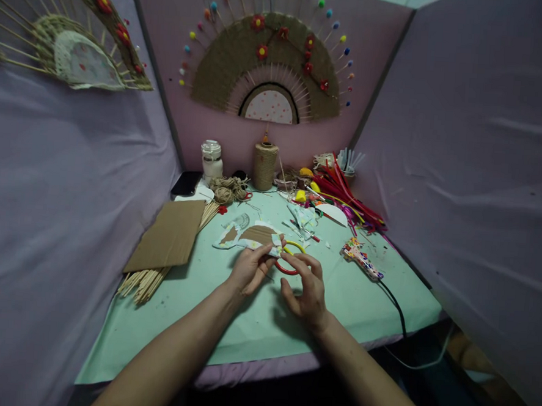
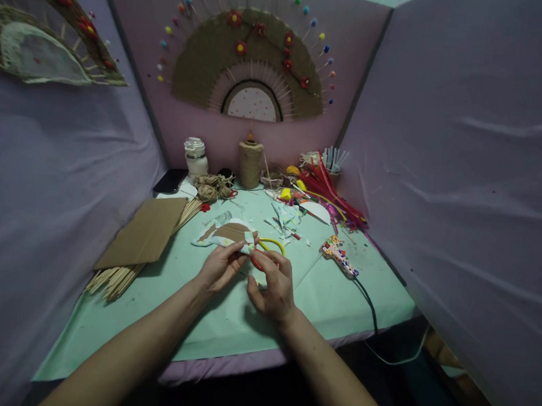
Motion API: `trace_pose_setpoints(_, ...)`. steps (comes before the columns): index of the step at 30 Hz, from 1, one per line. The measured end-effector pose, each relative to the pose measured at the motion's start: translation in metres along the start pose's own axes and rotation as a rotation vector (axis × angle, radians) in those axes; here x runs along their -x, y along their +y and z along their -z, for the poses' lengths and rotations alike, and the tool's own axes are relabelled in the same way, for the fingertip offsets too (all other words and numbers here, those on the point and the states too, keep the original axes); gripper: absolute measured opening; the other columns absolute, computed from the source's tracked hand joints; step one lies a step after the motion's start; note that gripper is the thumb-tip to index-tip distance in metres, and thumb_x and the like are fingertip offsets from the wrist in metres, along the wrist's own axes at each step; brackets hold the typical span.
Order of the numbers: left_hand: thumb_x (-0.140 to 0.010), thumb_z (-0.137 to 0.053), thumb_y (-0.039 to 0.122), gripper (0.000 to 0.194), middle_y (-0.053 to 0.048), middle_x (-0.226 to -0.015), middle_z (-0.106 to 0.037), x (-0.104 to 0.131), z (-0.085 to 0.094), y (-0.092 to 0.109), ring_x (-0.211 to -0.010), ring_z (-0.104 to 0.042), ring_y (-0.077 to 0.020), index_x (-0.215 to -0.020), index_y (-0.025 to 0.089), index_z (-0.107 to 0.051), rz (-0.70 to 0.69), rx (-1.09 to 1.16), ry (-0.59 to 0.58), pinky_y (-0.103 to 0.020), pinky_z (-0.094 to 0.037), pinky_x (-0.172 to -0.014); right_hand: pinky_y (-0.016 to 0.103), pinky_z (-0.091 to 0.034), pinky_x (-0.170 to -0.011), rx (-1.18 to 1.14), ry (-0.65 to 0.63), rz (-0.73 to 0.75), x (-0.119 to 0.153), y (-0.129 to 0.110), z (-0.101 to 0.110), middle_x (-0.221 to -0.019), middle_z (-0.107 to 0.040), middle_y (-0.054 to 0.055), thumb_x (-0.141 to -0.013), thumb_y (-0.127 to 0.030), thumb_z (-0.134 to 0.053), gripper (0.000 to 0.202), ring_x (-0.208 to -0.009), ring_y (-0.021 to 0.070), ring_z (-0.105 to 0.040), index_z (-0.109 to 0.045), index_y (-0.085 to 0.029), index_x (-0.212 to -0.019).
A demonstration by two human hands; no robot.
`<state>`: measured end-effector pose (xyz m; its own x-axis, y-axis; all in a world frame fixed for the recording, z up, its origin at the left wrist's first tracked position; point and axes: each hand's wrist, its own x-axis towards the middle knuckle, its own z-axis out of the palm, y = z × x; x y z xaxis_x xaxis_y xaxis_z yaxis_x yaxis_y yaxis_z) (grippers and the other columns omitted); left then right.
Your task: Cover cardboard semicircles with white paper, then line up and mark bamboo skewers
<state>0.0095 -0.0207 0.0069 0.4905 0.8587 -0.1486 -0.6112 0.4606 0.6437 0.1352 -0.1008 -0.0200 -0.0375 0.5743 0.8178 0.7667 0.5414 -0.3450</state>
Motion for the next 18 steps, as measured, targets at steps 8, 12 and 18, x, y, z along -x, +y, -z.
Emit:
trace_pose_setpoints(8,-0.078,-0.067,0.01,0.028,-0.01,-0.106,-0.073,0.005,-0.003,-0.001,-0.105,-0.066,-0.0207,-0.106,0.013,-0.067,0.022,-0.049,-0.012,-0.028,-0.052,-0.089,0.05,-0.045,-0.096,0.017,0.019,-0.037,-0.008,0.003,0.001,-0.123,-0.058,0.01,-0.081,-0.02,-0.059,0.064,-0.116,0.0285,-0.05,-0.038,-0.027,-0.141)
trace_pose_setpoints(12,-0.074,-0.07,0.009,0.021,-0.009,-0.099,-0.074,0.007,-0.006,-0.002,-0.094,-0.068,-0.0185,-0.095,0.012,-0.069,0.035,-0.074,-0.026,-0.025,-0.052,-0.083,0.049,-0.044,-0.096,-0.013,-0.009,-0.03,-0.011,0.004,0.003,-0.122,-0.059,0.011,-0.082,-0.024,-0.059,0.054,-0.116,0.0285,-0.051,-0.045,-0.026,-0.134)
trace_pose_setpoints(18,-0.071,-0.075,0.014,0.029,-0.012,-0.098,-0.074,0.009,-0.005,0.001,-0.095,-0.069,-0.0221,-0.098,0.011,-0.07,0.075,-0.196,-0.117,-0.029,-0.052,-0.084,0.045,-0.048,-0.088,-0.257,0.246,-0.48,-0.019,0.022,0.009,-0.116,-0.063,0.011,-0.086,-0.035,-0.055,0.033,-0.108,0.0262,-0.058,-0.054,-0.022,-0.117)
